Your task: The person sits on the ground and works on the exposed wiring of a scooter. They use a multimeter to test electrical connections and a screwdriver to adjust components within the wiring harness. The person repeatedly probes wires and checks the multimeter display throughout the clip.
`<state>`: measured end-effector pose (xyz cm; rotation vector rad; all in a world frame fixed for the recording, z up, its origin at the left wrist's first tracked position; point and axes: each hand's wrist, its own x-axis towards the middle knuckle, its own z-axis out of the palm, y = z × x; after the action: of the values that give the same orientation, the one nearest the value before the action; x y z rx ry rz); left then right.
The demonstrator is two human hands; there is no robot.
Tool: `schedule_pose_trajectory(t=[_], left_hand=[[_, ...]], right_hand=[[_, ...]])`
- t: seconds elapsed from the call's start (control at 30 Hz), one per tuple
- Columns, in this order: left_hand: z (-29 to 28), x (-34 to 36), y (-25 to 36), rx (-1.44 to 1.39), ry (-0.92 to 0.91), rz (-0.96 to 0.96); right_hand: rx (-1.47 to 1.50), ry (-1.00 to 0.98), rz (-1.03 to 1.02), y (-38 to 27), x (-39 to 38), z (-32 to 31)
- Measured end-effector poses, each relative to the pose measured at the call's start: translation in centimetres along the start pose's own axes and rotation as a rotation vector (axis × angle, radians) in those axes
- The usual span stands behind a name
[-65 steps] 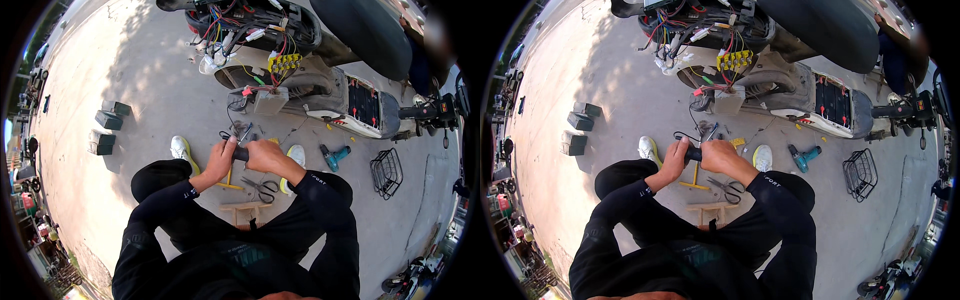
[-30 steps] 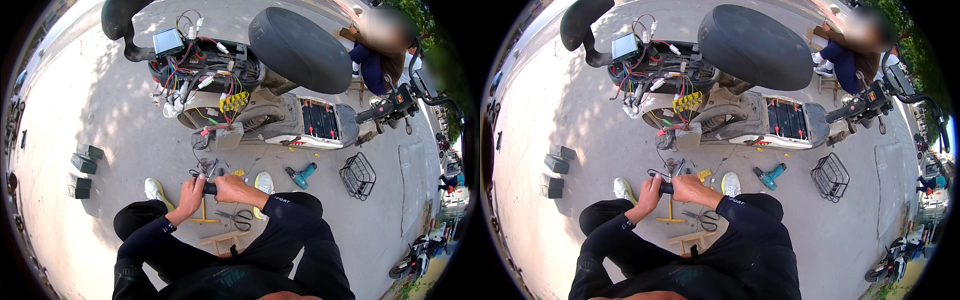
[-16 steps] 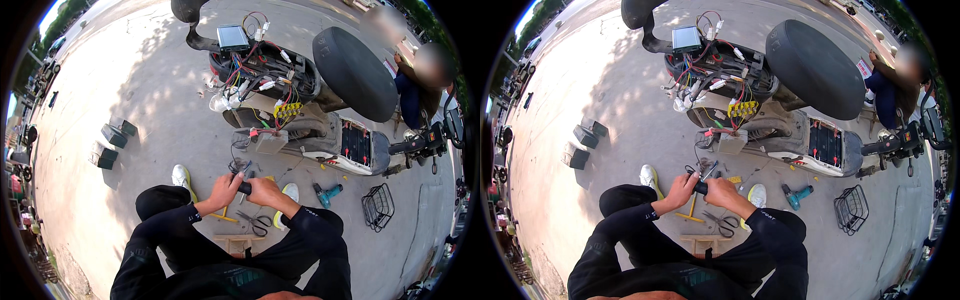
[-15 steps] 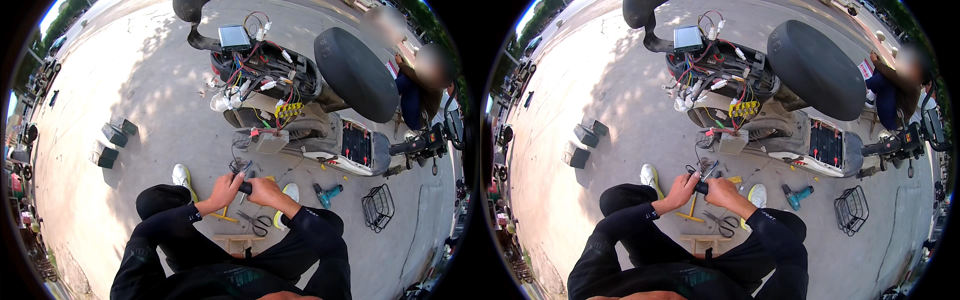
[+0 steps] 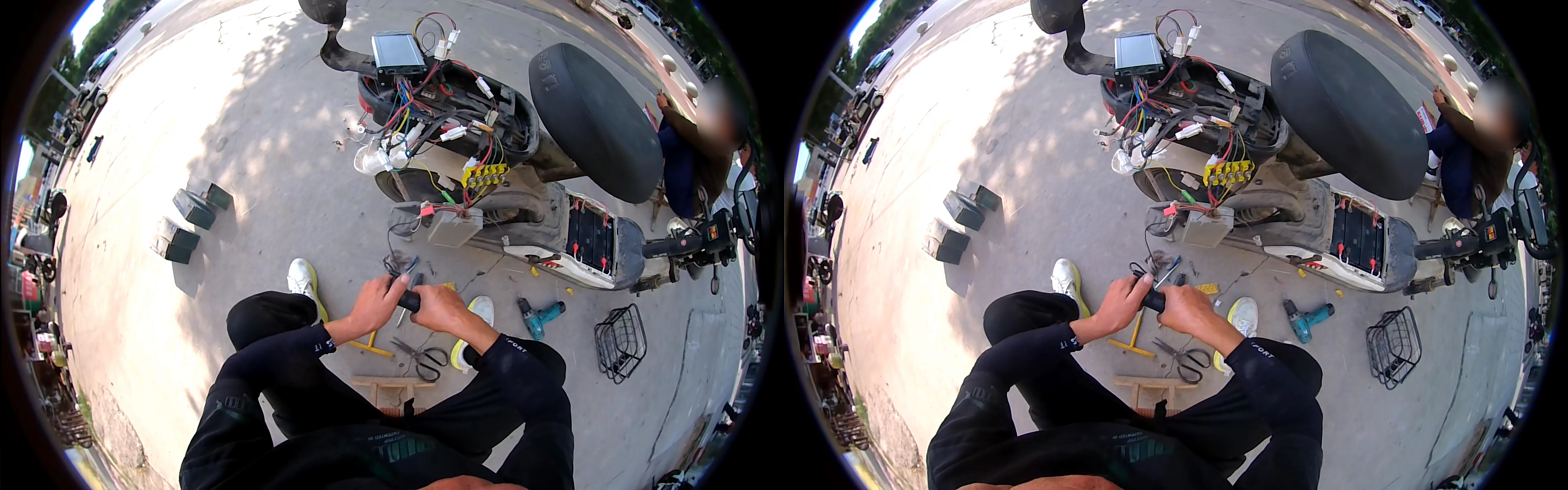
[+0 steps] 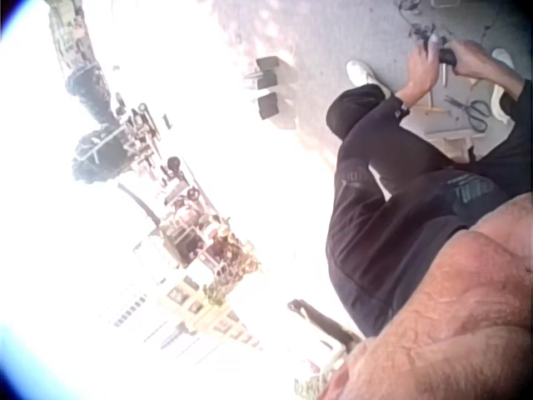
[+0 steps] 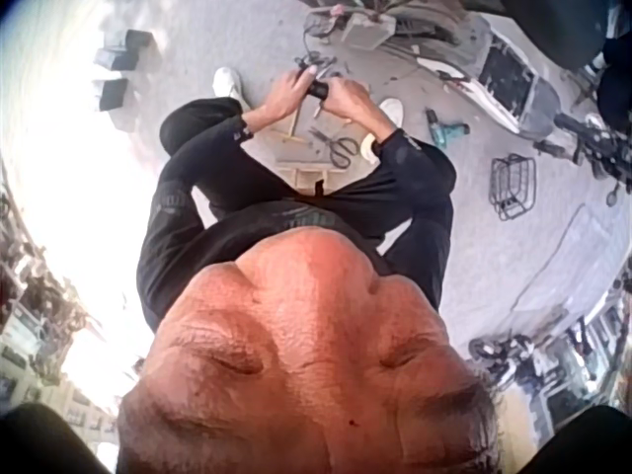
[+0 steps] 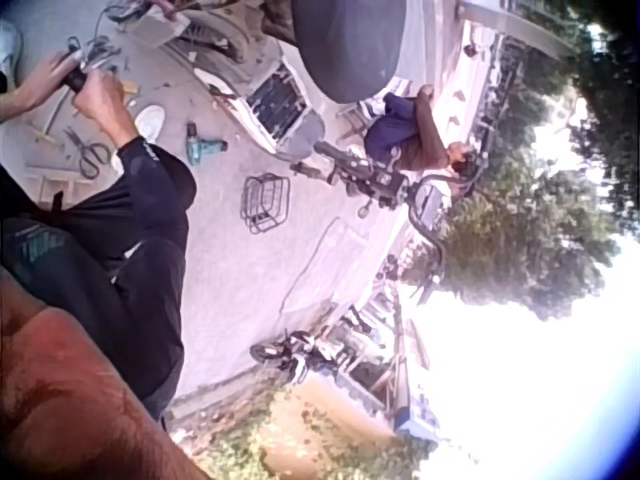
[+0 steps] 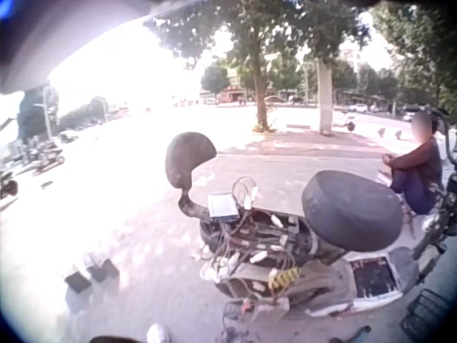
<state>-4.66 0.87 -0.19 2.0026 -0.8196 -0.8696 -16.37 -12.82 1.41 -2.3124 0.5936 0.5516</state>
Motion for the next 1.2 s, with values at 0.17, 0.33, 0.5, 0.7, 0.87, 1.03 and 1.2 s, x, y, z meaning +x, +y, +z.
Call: schedule_pose_trajectory(t=[0.17,0.33,0.5,0.7,0.87,1.03,1.2], left_hand=[[-0.14,-0.03,0.01,0.016,-0.001,0.005],[-0.05,-0.07,-0.08,0.04,0.014,0.03],[-0.04,-0.07,0.15,0.049,0.007,0.015],[0.0,-0.07,-0.17,0.05,0.012,0.035],[0.03,-0.1,-0.31,0.044,0.02,0.057],[0.19,0.12,-0.4,0.038,0.005,0.041],[0.27,0.11,-0.54,0.051,0.011,0.054]], right_hand=[[0.031,0.023,-0.02,0.18,0.05,0.32],[0.014,0.003,-0.004,-0.05,0.05,0.13],[0.033,0.001,-0.007,-0.02,0.0,0.02],[0.029,0.017,-0.029,0.12,0.11,0.24],[0.032,0.025,-0.029,0.3,0.35,0.55],[0.022,0.007,-0.006,0.19,0.2,0.28],[0.023,-0.001,0.001,0.05,0.19,0.12]])
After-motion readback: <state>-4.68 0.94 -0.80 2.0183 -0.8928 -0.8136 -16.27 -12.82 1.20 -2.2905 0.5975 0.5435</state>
